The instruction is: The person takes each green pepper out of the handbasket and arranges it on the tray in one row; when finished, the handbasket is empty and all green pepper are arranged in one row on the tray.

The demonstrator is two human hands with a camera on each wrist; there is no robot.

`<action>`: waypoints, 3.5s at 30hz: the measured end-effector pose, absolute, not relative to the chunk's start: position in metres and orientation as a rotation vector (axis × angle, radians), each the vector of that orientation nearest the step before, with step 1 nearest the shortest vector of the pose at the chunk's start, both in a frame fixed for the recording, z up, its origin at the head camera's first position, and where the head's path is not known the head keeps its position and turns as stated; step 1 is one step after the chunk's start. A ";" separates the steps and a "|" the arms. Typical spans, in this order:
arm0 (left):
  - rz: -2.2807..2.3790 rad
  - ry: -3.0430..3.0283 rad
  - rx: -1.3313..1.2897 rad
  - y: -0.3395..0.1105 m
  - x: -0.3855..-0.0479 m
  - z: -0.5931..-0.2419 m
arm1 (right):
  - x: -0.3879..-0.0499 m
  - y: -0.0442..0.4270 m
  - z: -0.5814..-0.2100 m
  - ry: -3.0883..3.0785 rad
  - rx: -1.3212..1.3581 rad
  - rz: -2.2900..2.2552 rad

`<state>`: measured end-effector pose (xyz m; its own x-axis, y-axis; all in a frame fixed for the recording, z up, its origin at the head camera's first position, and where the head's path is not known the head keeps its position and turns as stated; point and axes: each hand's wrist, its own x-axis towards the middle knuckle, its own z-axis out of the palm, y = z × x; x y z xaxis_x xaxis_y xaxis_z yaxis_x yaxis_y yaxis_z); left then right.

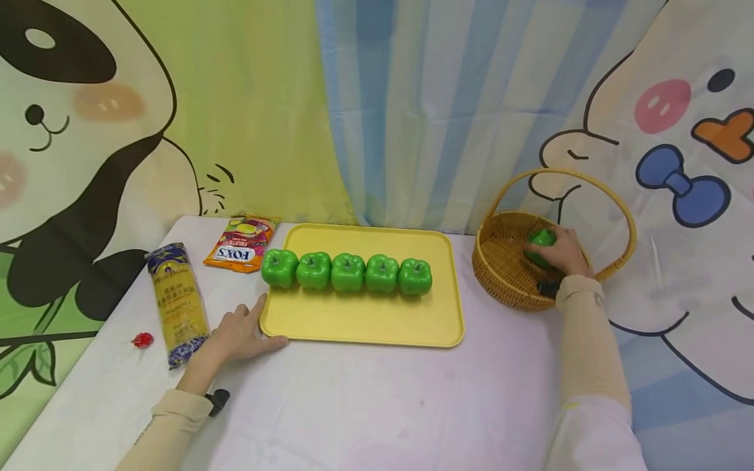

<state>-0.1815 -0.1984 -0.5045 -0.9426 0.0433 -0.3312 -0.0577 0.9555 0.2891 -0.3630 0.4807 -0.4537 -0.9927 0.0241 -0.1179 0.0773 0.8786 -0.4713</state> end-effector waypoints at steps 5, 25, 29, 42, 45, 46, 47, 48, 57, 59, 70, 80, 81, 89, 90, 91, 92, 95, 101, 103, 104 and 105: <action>0.422 2.764 -0.011 -0.199 -0.182 -0.504 | -0.363 0.481 -0.454 2.932 0.096 -0.719; 0.424 2.765 -0.019 -0.198 -0.180 -0.502 | -0.364 0.481 -0.457 2.981 0.021 -0.744; 0.430 2.765 -0.026 -0.198 -0.180 -0.502 | -0.364 0.479 -0.458 3.001 0.006 -0.735; 0.415 2.763 -0.017 -0.198 -0.182 -0.500 | -0.361 0.464 -0.438 3.016 -0.055 -0.868; 0.422 2.761 -0.015 -0.198 -0.181 -0.499 | -0.357 0.460 -0.434 3.045 -0.086 -0.912; 0.422 2.760 -0.015 -0.198 -0.181 -0.500 | -0.355 0.458 -0.432 3.052 -0.098 -0.922; 0.423 2.761 -0.013 -0.198 -0.181 -0.500 | -0.352 0.456 -0.429 3.061 -0.107 -0.925; 0.422 2.761 -0.012 -0.197 -0.180 -0.499 | -0.349 0.454 -0.427 3.072 -0.115 -0.929; 0.427 2.769 0.007 -0.199 -0.181 -0.501 | -0.315 0.435 -0.405 3.101 -0.101 -1.034; 0.425 2.774 0.010 -0.199 -0.181 -0.502 | -0.309 0.431 -0.402 3.105 -0.098 -1.072; 0.424 2.767 0.014 -0.199 -0.181 -0.501 | -0.278 0.398 -0.401 3.129 -0.269 -1.147; 0.423 2.771 0.025 -0.199 -0.182 -0.500 | -0.266 0.368 -0.416 2.988 -0.334 -1.274; 0.422 2.772 0.028 -0.199 -0.182 -0.500 | -0.266 0.365 -0.418 2.973 -0.346 -1.285; 0.426 2.756 0.015 -0.199 -0.181 -0.500 | -0.260 0.349 -0.431 2.922 -0.480 -1.294; 0.425 2.755 0.015 -0.199 -0.181 -0.500 | -0.260 0.348 -0.433 2.915 -0.501 -1.298; 0.424 2.756 0.015 -0.199 -0.181 -0.500 | -0.260 0.346 -0.435 2.909 -0.513 -1.297; 0.423 2.756 0.014 -0.199 -0.180 -0.500 | -0.260 0.344 -0.437 2.898 -0.526 -1.302; 0.418 2.757 0.014 -0.199 -0.180 -0.499 | -0.258 0.340 -0.445 2.884 -0.545 -1.273; 0.421 2.760 0.014 -0.199 -0.180 -0.499 | -0.258 0.332 -0.462 2.887 -0.584 -1.207; 0.426 2.761 0.013 -0.199 -0.180 -0.499 | -0.259 0.331 -0.467 2.891 -0.607 -1.200; 0.429 2.762 0.013 -0.199 -0.180 -0.499 | -0.260 0.331 -0.469 2.885 -0.622 -1.208; 0.432 2.762 0.012 -0.198 -0.180 -0.499 | -0.261 0.331 -0.470 2.884 -0.624 -1.211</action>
